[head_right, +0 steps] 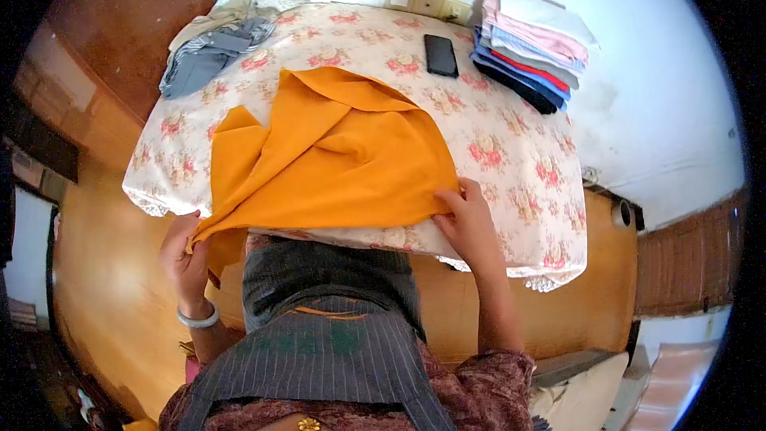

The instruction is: The person folds a yellow shirt by laying it flat on a bed, smoothing the fabric, and folding the sides and sleeves inward.

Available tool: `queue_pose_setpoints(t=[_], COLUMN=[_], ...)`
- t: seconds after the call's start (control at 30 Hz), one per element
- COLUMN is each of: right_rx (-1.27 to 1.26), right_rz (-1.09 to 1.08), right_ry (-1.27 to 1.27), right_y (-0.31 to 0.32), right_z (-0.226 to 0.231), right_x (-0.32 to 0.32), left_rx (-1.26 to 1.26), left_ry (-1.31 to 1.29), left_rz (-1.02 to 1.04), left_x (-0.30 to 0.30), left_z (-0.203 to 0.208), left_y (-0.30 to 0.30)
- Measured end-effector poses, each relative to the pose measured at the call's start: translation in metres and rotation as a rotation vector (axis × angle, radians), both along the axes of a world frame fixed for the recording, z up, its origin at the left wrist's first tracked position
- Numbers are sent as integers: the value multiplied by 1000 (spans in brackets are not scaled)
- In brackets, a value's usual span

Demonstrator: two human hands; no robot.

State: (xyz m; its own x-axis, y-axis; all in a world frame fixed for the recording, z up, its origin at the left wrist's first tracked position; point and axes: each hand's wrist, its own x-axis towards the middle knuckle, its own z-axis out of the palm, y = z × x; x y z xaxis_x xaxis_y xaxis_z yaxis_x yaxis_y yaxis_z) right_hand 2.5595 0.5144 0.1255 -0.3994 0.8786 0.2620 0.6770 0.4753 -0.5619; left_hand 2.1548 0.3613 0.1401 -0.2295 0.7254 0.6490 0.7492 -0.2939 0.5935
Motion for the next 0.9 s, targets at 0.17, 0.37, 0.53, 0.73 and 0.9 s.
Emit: queue_pose_setpoints(t=[0.17,0.37,0.53,0.73,0.9], right_rx=[282,496,307,289,507], right_rz=[-101,-68,-68,89,227], right_ry=[-149,-67,57,-265,-268], right_y=[-1,0,5,28,59], right_z=[10,36,50,85,113], right_x=[7,15,10,-18,-62], left_rx=[66,87,105,30,22], left_ry=[-8,-4,-83,19,42], left_rz=[-66,-147,-198,-118,-134], left_x=[4,0,5,5,7], left_z=[10,17,17,12,7], left_y=[5,3,1,-8,-13])
